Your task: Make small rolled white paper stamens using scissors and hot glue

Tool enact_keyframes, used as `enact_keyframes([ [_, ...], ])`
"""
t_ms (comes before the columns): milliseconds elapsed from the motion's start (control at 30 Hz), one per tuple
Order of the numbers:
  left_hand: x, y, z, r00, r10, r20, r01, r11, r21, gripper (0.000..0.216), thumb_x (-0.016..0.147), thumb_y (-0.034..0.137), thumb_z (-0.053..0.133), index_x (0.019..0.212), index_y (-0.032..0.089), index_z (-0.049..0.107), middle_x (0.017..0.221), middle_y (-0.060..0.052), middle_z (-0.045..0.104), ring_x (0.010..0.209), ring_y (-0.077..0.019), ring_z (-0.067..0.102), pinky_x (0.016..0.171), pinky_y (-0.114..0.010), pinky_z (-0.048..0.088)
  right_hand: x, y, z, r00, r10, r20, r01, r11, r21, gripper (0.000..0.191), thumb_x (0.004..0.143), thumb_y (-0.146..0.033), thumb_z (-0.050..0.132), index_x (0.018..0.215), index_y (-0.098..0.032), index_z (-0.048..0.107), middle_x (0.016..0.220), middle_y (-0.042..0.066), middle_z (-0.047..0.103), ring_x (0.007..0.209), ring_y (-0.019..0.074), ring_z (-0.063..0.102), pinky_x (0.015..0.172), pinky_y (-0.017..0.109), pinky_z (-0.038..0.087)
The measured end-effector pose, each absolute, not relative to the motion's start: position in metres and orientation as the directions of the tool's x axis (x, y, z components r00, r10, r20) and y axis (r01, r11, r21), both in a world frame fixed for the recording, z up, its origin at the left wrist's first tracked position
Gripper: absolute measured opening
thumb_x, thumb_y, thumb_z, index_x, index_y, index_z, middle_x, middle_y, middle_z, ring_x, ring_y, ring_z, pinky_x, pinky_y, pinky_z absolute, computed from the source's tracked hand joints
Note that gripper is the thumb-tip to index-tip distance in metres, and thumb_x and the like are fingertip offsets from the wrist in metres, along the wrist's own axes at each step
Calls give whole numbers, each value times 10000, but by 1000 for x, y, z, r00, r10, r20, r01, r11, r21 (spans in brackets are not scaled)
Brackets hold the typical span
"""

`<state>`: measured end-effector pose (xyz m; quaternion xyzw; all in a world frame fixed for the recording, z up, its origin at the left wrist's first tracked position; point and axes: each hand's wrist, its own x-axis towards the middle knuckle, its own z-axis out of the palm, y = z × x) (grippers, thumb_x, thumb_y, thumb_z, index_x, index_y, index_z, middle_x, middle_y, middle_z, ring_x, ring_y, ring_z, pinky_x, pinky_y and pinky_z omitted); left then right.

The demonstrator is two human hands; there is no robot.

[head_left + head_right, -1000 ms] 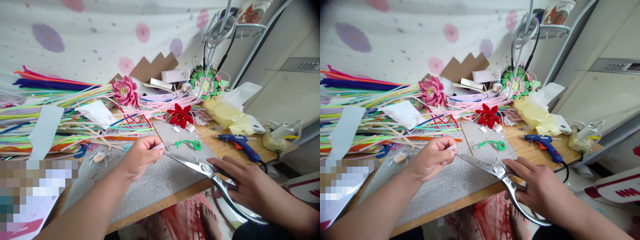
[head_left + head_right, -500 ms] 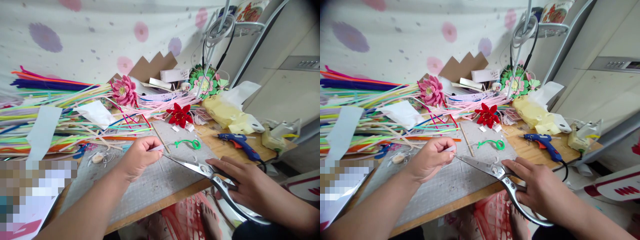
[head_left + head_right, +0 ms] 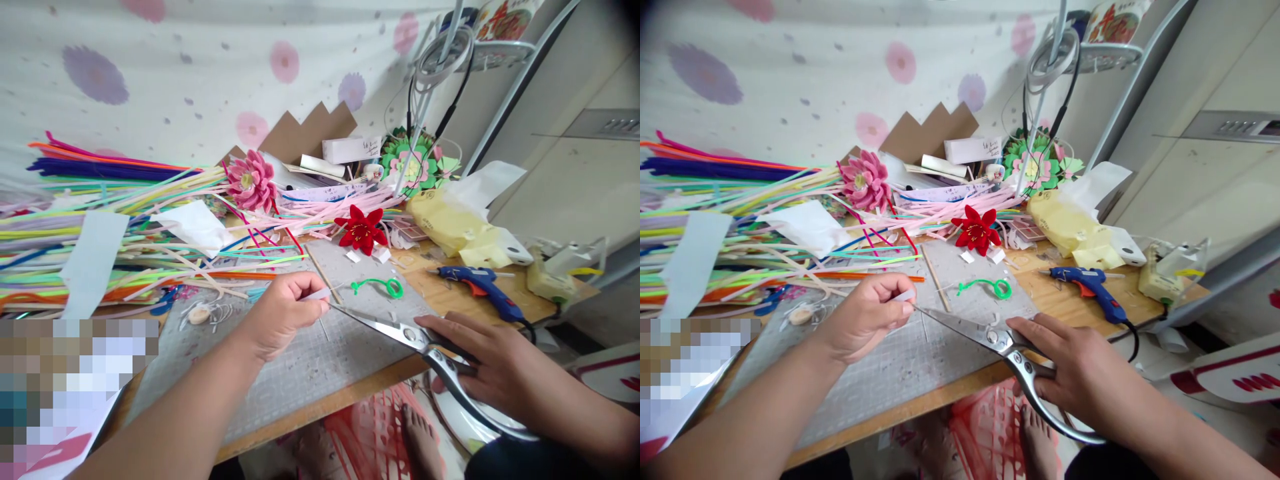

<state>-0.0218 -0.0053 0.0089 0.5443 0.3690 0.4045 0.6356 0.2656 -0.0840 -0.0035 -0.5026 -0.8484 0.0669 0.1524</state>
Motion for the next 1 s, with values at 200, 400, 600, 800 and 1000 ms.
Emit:
enact_keyframes([
  [200,-20,-4,11,371,926,-75,-192,156,969,201,636,203,688,597,154,498,524,85,379,420,-19,261,421,-200,179,280,-64,-12,-377,886,271,849,447,-281,452,779,-261,627,1223,-190,571,1132,111,685,972,242,684,787,286,567],
  [400,-18,-2,8,351,930,-110,-237,201,950,261,656,261,728,606,147,498,514,68,429,417,-19,267,399,-177,160,275,-31,-21,-205,939,277,962,246,-120,421,750,-264,581,1146,-133,639,1098,127,710,938,265,694,798,357,557],
  [600,-17,-3,8,353,928,-115,-280,222,934,279,665,265,743,606,144,499,532,58,449,415,-13,262,390,-158,160,266,-17,-20,-211,966,149,970,226,-90,448,776,-325,579,1188,-151,616,1038,119,712,853,234,693,736,320,540],
  [800,-16,-3,6,358,927,-115,-306,232,923,285,671,280,748,626,144,501,534,60,455,408,-9,266,388,-147,169,238,-25,3,-306,894,326,916,370,-156,295,828,-286,576,1080,-177,684,1009,131,661,891,257,648,794,393,512],
  [1000,-14,-6,4,380,918,-115,-327,250,912,260,674,273,753,666,143,528,533,56,471,417,-13,278,394,-144,173,165,-23,8,-245,901,359,401,431,-808,207,804,-255,618,977,-182,704,793,47,672,708,152,616,643,277,496],
])
